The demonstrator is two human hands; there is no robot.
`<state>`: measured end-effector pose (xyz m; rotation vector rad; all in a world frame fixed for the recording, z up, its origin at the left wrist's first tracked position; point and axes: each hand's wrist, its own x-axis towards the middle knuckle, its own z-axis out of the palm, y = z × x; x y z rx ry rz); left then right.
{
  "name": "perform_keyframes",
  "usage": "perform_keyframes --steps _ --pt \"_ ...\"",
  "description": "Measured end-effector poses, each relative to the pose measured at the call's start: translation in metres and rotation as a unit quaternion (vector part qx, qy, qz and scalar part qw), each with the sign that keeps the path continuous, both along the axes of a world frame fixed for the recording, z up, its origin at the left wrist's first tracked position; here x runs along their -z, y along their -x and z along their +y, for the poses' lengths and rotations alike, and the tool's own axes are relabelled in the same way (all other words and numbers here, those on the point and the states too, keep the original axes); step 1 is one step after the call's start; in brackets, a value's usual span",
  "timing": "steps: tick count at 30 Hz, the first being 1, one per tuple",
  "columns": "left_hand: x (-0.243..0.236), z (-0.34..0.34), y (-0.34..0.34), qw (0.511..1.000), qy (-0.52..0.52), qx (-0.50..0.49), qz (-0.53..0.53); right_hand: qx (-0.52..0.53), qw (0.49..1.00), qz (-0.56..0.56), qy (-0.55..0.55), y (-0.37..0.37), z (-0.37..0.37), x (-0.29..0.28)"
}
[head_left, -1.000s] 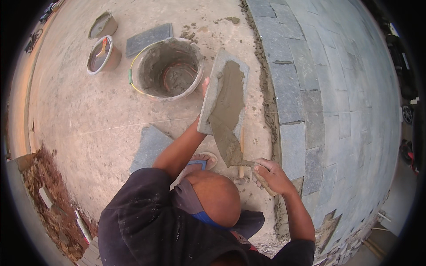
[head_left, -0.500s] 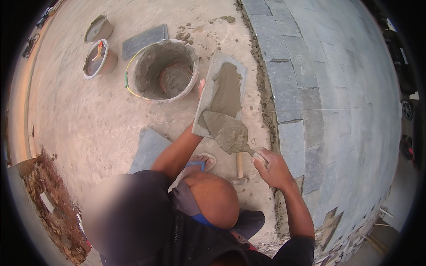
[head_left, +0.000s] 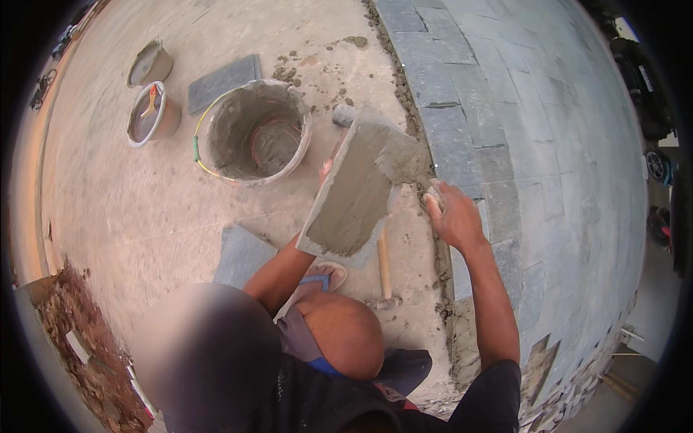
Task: The person applies mortar to the back of a tile using a trowel and then positions the tile onto the floor surface, tapping it into place with a wooden handle.
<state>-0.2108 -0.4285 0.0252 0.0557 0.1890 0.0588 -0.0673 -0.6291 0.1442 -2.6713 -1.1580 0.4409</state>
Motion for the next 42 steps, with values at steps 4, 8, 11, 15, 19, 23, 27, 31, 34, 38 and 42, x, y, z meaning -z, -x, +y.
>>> perform_keyframes --steps 4,8,11,15,19,23,27,31,34,38,42 --pt "0.0 0.002 0.006 1.0 0.005 0.007 -0.004 0.01 1.0 0.004 -0.024 -0.008 -0.001 0.002" --pt "-0.005 0.004 0.013 0.999 -0.007 0.02 -0.028 0.028 0.999 0.011 -0.013 -0.008 0.001 -0.003" --pt "-0.003 0.004 0.019 1.0 -0.003 0.013 -0.009 0.042 0.999 -0.009 -0.001 -0.011 0.001 -0.002" --pt "-0.005 0.004 0.024 1.0 -0.014 0.001 0.02 0.052 0.999 -0.009 -0.004 -0.007 -0.004 -0.017" --pt "0.006 0.005 0.024 0.999 -0.04 0.025 -0.009 0.001 0.999 0.005 -0.033 0.002 0.001 -0.009" --pt "0.013 0.002 0.022 0.999 -0.033 0.003 0.011 0.034 0.999 -0.017 0.004 0.005 0.015 -0.013" --pt "-0.008 0.0 0.027 1.0 -0.017 0.0 -0.007 0.062 0.997 -0.052 0.0 -0.004 0.004 -0.008" --pt "-0.004 0.007 0.031 0.999 -0.029 -0.006 -0.017 0.096 0.994 0.029 -0.05 -0.002 -0.009 -0.007" --pt "0.01 0.011 0.03 1.0 -0.018 -0.006 0.006 0.084 0.977 0.134 -0.14 0.015 -0.017 0.0" --pt "0.007 0.011 0.03 0.999 -0.012 -0.011 0.034 0.1 0.988 0.081 -0.091 0.03 -0.022 0.023" --pt "0.006 0.013 0.033 1.0 -0.002 -0.009 0.022 0.127 0.991 0.044 -0.029 0.018 -0.029 0.016"
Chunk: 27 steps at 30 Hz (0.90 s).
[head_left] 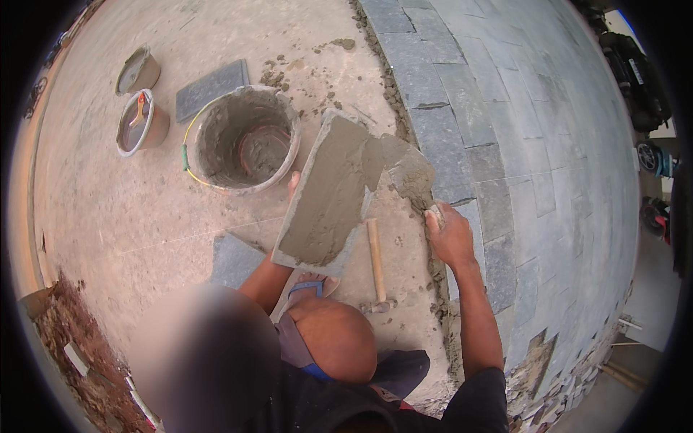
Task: The person applies mortar to the back of a tile using a trowel and then positions the tile onto the floor surface, tapping it into place with a wooden handle.
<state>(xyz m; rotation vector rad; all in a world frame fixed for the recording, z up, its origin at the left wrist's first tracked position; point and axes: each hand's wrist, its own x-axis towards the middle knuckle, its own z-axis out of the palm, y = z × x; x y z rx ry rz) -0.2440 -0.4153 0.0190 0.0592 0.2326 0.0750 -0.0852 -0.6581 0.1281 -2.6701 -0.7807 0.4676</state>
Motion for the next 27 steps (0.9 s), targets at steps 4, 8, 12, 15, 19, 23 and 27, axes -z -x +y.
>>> perform_keyframes --steps 4,8,12,15,19,23,27 --pt "-0.001 0.005 0.001 1.0 0.002 -0.013 0.009 0.011 0.996 0.047 -0.07 -0.007 -0.007 -0.006" --pt "0.005 0.009 -0.003 0.999 -0.012 -0.036 0.027 0.05 0.954 0.253 -0.153 -0.012 -0.001 -0.006" --pt "-0.002 0.01 -0.01 0.999 -0.013 -0.036 0.024 0.114 0.884 0.437 -0.124 -0.015 0.011 -0.017" --pt "-0.011 0.009 -0.015 0.999 -0.019 -0.027 0.014 0.117 0.869 0.474 -0.082 -0.011 0.009 -0.017" --pt "-0.008 0.016 -0.027 0.999 -0.008 -0.035 -0.001 0.065 0.875 0.477 -0.044 0.011 0.003 -0.018" --pt "0.003 0.02 -0.037 0.999 0.003 -0.009 -0.043 0.012 0.877 0.478 -0.051 0.04 -0.007 -0.012" --pt "-0.008 0.023 -0.052 0.998 0.002 -0.009 -0.059 0.012 0.861 0.505 -0.054 0.059 -0.012 -0.015"
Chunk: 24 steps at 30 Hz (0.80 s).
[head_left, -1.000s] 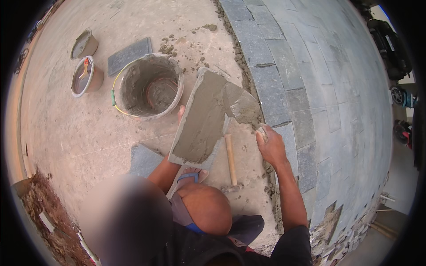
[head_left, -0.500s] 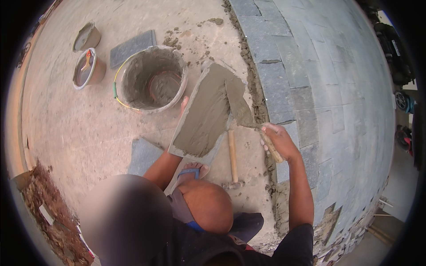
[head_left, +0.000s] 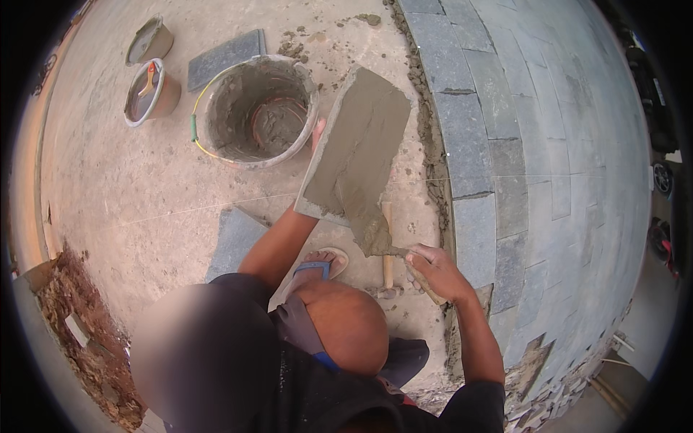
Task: The person applies mortar to the back of a tile using a trowel and then positions the tile onto the floor surface, tapping it into place with a wooden handle.
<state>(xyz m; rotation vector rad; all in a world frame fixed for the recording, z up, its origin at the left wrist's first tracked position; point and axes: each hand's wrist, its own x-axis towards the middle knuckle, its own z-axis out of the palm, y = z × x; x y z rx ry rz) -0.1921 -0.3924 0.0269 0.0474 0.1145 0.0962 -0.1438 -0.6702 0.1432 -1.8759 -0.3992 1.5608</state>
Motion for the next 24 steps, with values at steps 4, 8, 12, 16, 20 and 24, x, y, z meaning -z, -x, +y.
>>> perform_keyframes --steps 4,8,12,16,20,24 --pt "0.012 0.009 -0.019 0.999 -0.035 -0.03 -0.026 -0.028 0.999 -0.021 -0.03 0.012 -0.011 0.01" --pt "0.013 0.01 -0.028 0.998 -0.024 -0.051 -0.038 0.019 0.998 0.066 -0.005 0.007 -0.005 -0.01" --pt "0.011 0.01 -0.038 0.998 -0.016 -0.053 -0.029 0.031 0.998 0.043 -0.024 0.002 0.004 -0.006" --pt "0.029 0.017 -0.048 0.997 -0.033 -0.067 -0.018 -0.032 0.998 -0.039 -0.033 0.002 0.013 -0.005" --pt "0.032 0.026 -0.052 0.996 -0.045 -0.048 -0.062 -0.038 0.998 0.054 0.002 -0.008 0.011 -0.015" --pt "0.014 0.04 -0.052 0.996 -0.035 -0.077 -0.015 0.043 0.998 0.044 -0.012 -0.013 -0.001 -0.013"
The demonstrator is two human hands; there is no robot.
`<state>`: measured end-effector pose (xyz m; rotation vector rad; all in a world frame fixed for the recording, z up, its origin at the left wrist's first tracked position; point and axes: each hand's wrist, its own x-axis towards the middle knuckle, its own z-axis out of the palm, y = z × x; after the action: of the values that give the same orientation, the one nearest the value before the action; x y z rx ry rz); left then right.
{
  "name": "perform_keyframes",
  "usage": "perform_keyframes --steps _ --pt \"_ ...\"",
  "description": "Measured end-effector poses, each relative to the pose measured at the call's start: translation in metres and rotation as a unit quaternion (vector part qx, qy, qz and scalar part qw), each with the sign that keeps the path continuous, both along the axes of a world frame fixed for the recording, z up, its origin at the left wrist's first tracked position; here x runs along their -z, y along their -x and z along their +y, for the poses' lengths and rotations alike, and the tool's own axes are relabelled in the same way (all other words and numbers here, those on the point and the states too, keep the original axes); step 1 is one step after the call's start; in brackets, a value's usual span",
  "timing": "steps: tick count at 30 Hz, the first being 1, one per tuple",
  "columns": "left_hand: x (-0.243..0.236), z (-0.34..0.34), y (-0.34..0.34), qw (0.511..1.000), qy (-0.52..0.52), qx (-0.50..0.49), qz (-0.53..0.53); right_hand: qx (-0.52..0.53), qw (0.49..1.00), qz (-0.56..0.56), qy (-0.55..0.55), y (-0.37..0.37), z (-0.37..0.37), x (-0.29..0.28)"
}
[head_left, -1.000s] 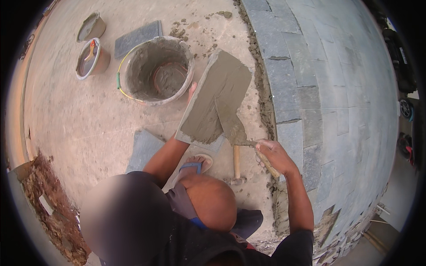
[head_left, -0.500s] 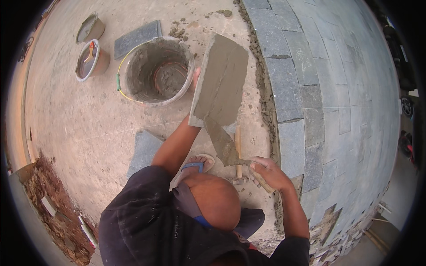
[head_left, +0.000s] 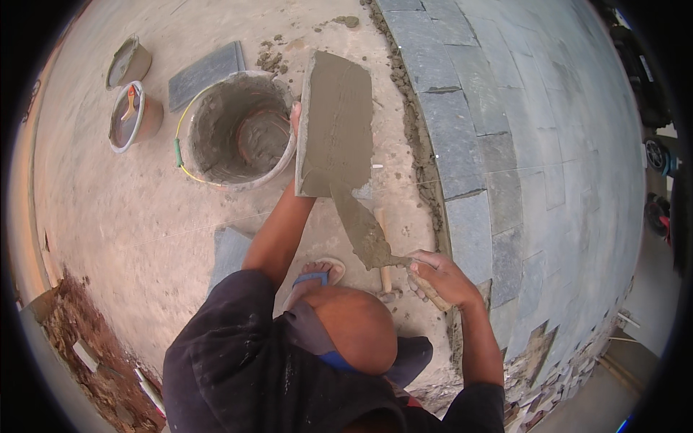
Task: The person applies mortar to the back of a tile using a trowel and then positions the tile onto the floor surface, tapping it into place with a wooden handle.
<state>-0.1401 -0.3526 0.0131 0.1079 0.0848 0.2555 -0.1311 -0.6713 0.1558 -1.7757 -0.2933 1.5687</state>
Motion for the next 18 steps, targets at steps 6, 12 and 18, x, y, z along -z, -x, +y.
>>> perform_keyframes --steps 6,12,18 --pt "-0.013 0.014 -0.003 1.0 -0.012 -0.015 -0.019 0.021 0.991 -0.119 0.053 -0.007 0.007 0.008" --pt "-0.019 0.024 -0.009 0.999 -0.015 -0.043 -0.013 -0.053 0.965 -0.24 0.092 -0.017 -0.005 0.008" --pt "-0.035 0.055 -0.008 0.994 -0.083 -0.073 0.012 -0.063 0.961 -0.244 0.113 -0.036 -0.008 0.007"
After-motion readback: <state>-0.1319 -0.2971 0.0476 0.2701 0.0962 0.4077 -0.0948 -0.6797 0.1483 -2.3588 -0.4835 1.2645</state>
